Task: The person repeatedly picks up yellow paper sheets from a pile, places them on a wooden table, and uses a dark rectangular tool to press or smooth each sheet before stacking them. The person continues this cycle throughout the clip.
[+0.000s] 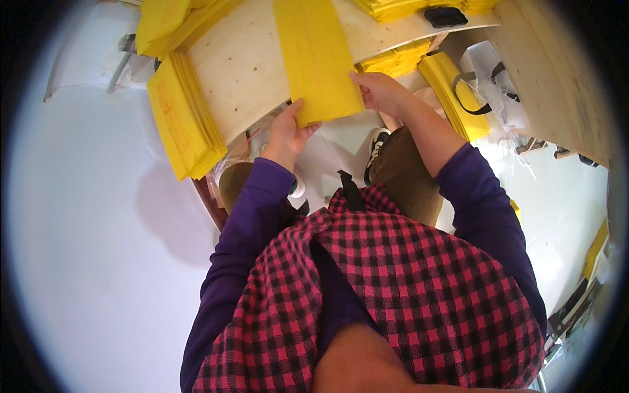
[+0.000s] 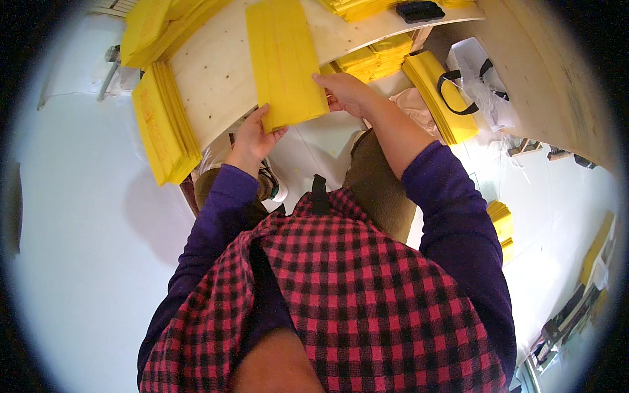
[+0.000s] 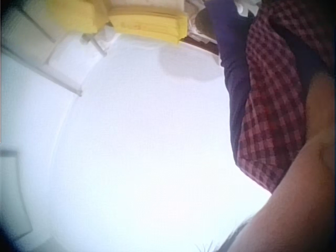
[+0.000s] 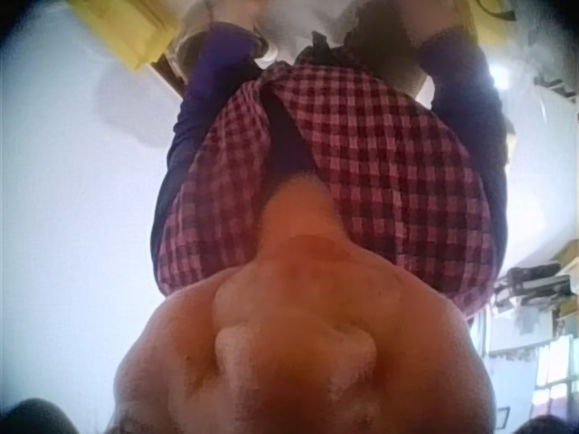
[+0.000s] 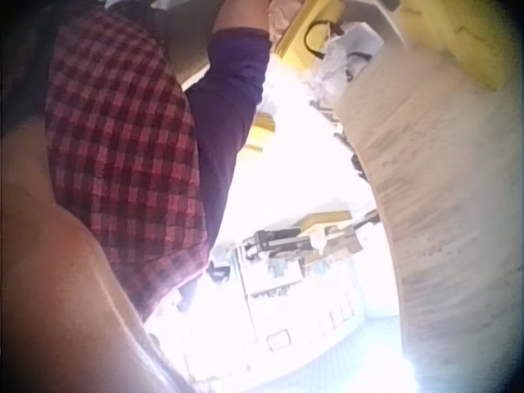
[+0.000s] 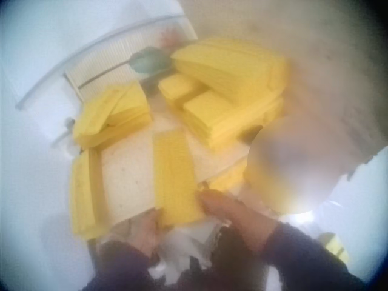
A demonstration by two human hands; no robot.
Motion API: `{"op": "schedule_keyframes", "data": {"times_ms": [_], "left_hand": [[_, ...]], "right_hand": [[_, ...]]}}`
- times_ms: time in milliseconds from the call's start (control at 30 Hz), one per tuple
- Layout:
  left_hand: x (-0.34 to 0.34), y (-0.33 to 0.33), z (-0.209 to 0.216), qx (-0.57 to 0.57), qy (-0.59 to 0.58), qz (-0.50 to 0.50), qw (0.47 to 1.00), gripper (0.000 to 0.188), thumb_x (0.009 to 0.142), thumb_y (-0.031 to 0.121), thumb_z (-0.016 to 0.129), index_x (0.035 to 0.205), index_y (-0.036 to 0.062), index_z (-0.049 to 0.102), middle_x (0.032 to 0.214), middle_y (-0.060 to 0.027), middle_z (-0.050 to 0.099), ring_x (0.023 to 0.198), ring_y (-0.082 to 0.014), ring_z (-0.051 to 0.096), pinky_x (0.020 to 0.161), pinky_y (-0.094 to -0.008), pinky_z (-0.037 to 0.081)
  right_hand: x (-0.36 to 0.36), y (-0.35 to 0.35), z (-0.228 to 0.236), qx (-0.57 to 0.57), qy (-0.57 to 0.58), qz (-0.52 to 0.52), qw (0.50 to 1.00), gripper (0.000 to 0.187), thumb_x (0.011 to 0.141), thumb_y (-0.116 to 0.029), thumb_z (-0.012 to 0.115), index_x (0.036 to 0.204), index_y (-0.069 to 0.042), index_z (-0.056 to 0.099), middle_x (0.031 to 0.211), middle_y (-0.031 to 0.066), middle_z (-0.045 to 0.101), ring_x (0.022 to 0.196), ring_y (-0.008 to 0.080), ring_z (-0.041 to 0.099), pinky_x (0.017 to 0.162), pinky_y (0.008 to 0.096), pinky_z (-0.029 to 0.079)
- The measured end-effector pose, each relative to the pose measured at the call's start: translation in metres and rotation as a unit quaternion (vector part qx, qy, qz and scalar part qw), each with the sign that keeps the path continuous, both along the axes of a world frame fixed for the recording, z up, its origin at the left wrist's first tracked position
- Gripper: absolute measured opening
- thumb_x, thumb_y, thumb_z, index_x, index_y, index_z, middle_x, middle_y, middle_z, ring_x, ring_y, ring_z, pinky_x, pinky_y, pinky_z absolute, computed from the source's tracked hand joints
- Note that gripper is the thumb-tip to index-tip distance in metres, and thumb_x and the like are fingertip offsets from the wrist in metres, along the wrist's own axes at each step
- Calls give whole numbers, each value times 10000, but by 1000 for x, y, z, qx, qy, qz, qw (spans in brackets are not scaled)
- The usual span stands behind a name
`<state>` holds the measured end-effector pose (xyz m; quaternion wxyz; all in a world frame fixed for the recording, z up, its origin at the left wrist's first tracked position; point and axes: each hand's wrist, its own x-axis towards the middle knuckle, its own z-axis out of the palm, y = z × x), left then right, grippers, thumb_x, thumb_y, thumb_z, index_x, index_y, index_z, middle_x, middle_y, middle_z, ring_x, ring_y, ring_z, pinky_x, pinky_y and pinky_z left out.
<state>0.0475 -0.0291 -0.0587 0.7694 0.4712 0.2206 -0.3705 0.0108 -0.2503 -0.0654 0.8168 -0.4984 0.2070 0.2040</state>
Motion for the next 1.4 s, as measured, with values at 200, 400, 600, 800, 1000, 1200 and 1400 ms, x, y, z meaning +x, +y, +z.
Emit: {"op": "schedule_keyframes", "data": {"times_ms": [200, 400, 600, 800, 1000, 1200, 1400], "left_hand": [[1, -2, 3, 14, -18, 3, 1000, 257, 900, 179, 470, 1125, 55, 468, 1119, -99, 530, 986, -230, 517, 826, -364, 445], [-1, -4, 3, 66, -143, 16, 987, 197, 869, 119, 515, 1046, 33, 510, 1002, -75, 581, 875, -185, 576, 759, -333, 478], [6, -8, 5, 133, -202, 32, 970, 141, 852, 95, 526, 976, 29, 536, 893, -56, 603, 793, -165, 588, 697, -292, 474], [12, -12, 19, 40, -146, 21, 988, 163, 825, 42, 498, 969, -24, 534, 906, -95, 597, 764, -180, 585, 670, -281, 481], [32, -19, 23, 15, -145, -19, 989, 193, 831, 31, 480, 1004, -49, 511, 968, -128, 591, 834, -225, 598, 740, -324, 497], [55, -35, 30, 15, -154, -50, 987, 240, 840, 27, 475, 1062, -65, 489, 1026, -159, 582, 886, -252, 598, 773, -343, 501], [71, -49, 35, 38, -150, -78, 985, 275, 832, 3, 467, 1100, -60, 465, 1046, -170, 573, 909, -285, 593, 797, -378, 502]], "right_hand": [[3, -1, -4, -30, 6, -2, 1000, 311, 894, -271, 483, 1049, -6, 530, 966, 103, 598, 831, 189, 607, 754, 315, 500], [1, 3, -1, -64, -13, -3, 998, 257, 870, -239, 516, 1014, -29, 543, 919, 58, 605, 780, 146, 595, 676, 284, 489], [6, 2, -13, 4, -12, -46, 999, 311, 890, -207, 461, 1082, 34, 502, 1044, 136, 578, 898, 215, 590, 796, 331, 481], [7, 1, -11, 21, -26, -74, 997, 354, 910, -197, 415, 1142, 67, 462, 1104, 167, 549, 985, 247, 559, 870, 352, 448], [7, 7, 1, 56, -29, -90, 994, 361, 923, -189, 395, 1171, 70, 438, 1159, 175, 516, 1044, 255, 527, 911, 357, 418], [9, 4, 4, 87, -26, -77, 993, 371, 939, -211, 357, 1210, 38, 406, 1154, 155, 527, 1003, 228, 560, 862, 345, 459], [11, 2, 1, 106, -39, -115, 987, 378, 933, -214, 364, 1214, 32, 418, 1192, 156, 506, 1062, 253, 518, 918, 359, 413]]}}
